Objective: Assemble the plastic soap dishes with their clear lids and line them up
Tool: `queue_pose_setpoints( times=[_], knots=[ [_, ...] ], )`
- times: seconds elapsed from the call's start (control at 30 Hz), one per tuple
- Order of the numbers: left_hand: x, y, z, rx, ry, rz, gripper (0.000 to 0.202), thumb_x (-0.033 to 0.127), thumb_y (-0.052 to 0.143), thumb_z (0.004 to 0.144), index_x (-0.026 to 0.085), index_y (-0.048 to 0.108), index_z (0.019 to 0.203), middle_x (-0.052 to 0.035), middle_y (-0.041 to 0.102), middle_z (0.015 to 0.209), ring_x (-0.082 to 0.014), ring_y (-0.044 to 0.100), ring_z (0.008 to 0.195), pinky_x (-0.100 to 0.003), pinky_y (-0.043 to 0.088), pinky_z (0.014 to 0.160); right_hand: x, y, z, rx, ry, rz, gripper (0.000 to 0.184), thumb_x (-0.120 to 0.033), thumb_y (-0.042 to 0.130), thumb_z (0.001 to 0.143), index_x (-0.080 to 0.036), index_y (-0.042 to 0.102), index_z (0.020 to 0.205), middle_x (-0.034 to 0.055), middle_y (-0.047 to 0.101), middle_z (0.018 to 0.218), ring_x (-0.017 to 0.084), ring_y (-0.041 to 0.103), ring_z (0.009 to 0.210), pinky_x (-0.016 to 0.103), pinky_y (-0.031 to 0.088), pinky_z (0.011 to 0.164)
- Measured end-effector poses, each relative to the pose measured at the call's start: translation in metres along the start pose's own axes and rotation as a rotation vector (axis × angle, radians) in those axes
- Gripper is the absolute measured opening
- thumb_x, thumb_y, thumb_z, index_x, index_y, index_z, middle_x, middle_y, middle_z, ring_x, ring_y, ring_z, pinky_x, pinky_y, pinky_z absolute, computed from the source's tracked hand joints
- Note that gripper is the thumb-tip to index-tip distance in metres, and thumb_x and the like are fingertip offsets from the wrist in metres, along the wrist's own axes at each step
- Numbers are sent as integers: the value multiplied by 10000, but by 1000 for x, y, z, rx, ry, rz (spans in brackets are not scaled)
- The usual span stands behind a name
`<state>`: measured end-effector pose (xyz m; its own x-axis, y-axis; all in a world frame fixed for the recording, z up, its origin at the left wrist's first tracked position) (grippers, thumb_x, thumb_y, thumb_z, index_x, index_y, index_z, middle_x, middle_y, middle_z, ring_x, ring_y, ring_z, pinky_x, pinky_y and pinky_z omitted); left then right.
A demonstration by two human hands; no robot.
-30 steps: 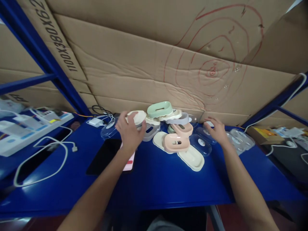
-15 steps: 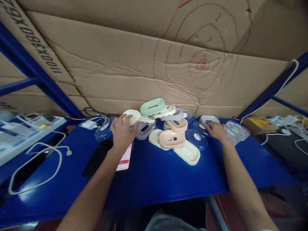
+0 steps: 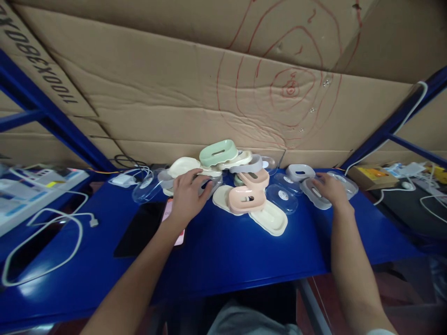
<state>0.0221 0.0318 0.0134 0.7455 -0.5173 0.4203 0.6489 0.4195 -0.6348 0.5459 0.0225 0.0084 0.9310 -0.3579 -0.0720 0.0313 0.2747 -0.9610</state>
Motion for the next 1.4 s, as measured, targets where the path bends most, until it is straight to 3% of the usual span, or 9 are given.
queue_pose_setpoints(
  times=[0.2,0.37,0.5,0.8,0.9,1.07,1.23,1.3,1.4],
  knots=[
    [-1,4,0,-25,26,-1,231,391,602,1012,249,774,1071,-158,719,1311,-370,641,1291,-551,390,1118,-14,-17,-5,60,0,31,435,-364,525,1024,-214,680,1401,188,703,1423,380,634,1341,512,482,1078],
    [-1,9,-3,-63,64,33,230,362,581,1014,250,775,1066,-139,739,1288,-343,675,1216,-528,408,1095,-23,-6,-22,-123,1,25,394,-509,691,924,-219,788,1172,167,804,1117,371,768,1032,481,568,896],
    [-2,14,-6,-98,101,51,222,344,575,1017,250,772,1059,-127,748,1271,-328,685,1182,-517,409,1096,-34,7,-30,-215,-7,8,472,-402,832,799,-222,789,1232,201,774,1249,407,759,1118,499,569,938],
    [-1,16,-9,-134,183,101,183,280,581,1029,244,757,1065,-106,756,1252,-322,686,1205,-515,453,1071,-43,-17,-33,-33,57,120,488,-400,483,1027,-130,725,1354,249,790,1184,440,758,1125,524,577,923],
    [-2,17,-10,-135,204,116,176,270,585,1027,242,756,1057,-104,761,1242,-318,696,1193,-518,462,1073,-59,-20,-42,53,-36,206,554,-419,336,1088,-124,670,1417,250,781,1224,418,753,1149,531,579,952],
    [-3,20,-11,-141,227,135,186,278,571,1038,245,753,1063,-96,768,1229,-312,701,1182,-512,474,1063,-81,-18,-51,81,-368,345,438,-502,490,1067,-294,711,1383,77,740,1410,295,680,1320,437,535,1121],
    [-3,20,-10,-140,249,146,204,284,559,1045,228,755,1061,-119,764,1215,-319,710,1142,-516,489,1030,-14,-23,-19,220,-147,289,460,-363,417,1079,-189,661,1428,204,610,1543,318,542,1456,526,395,1210],
    [-2,20,-10,-142,259,147,205,285,561,1044,224,755,1061,-120,766,1206,-319,714,1131,-514,491,1023,26,-22,-1,231,8,221,449,-369,558,1006,-163,675,1387,287,553,1560,415,505,1460,648,357,1166],
    [-2,20,-10,-147,269,145,207,282,558,1044,224,756,1055,-114,771,1205,-316,716,1137,-515,488,1034,73,-18,21,195,99,139,450,-449,763,862,-184,734,1225,291,669,1374,433,608,1306,610,439,1051]
  ],
)
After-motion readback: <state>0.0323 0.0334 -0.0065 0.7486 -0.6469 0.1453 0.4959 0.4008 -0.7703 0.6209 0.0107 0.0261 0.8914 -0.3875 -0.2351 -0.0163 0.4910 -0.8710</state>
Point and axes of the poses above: each hand's wrist, its own z-axis towards the middle knuckle, its own y-axis out of the palm, x = y × z, the point moved 1 cm from there along z, towards the middle knuckle
